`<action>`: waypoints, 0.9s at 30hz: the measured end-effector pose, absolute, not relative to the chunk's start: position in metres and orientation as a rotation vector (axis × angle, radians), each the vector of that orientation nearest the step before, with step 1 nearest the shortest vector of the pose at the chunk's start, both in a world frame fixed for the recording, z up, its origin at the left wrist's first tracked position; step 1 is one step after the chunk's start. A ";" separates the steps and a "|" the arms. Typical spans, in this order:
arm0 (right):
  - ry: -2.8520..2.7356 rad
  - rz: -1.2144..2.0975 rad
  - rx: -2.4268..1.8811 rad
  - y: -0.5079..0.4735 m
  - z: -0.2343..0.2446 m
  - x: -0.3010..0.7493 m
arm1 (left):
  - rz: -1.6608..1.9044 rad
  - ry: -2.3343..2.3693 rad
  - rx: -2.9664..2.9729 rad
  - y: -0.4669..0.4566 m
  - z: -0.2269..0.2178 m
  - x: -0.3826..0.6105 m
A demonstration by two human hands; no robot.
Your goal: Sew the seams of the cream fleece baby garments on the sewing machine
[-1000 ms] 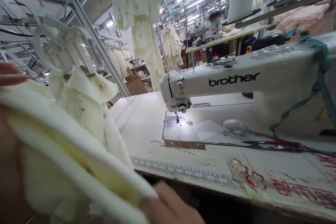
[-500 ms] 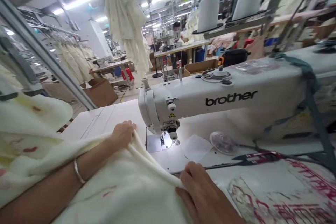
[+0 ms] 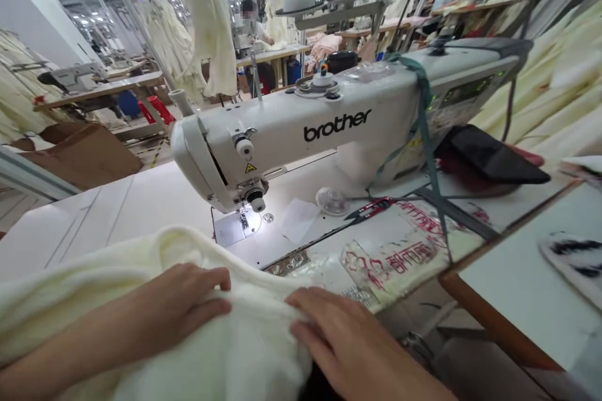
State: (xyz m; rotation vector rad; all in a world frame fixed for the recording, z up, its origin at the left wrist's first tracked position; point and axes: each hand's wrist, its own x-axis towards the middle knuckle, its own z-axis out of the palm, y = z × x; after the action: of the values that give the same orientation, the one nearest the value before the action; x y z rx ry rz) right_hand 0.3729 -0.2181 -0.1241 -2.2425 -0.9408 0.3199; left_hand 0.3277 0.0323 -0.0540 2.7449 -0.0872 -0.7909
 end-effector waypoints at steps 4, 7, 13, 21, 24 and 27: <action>-0.816 0.487 -2.138 -0.217 -0.115 0.395 | -0.877 -0.199 2.649 0.044 -0.053 0.340; -0.830 0.555 -2.087 -0.211 -0.107 0.403 | -0.909 -0.204 2.613 0.049 -0.046 0.347; -0.890 0.527 -2.300 -0.193 -0.117 0.417 | -0.763 -0.073 3.064 0.014 -0.061 0.354; -0.997 0.437 -2.289 -0.197 -0.120 0.426 | -0.348 -0.211 2.877 -0.034 -0.094 0.358; -1.003 0.459 -2.164 -0.200 -0.114 0.434 | -0.329 -0.242 2.774 -0.026 -0.103 0.362; -0.961 0.635 -2.024 -0.200 -0.106 0.446 | -0.370 -0.162 2.608 -0.017 -0.099 0.362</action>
State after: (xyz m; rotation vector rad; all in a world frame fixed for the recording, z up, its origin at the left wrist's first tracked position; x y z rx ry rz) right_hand 0.4459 -0.2005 -0.1057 -2.0239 -0.9613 0.6352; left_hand 0.3622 -0.0167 -0.0992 2.6080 -0.1618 -0.3704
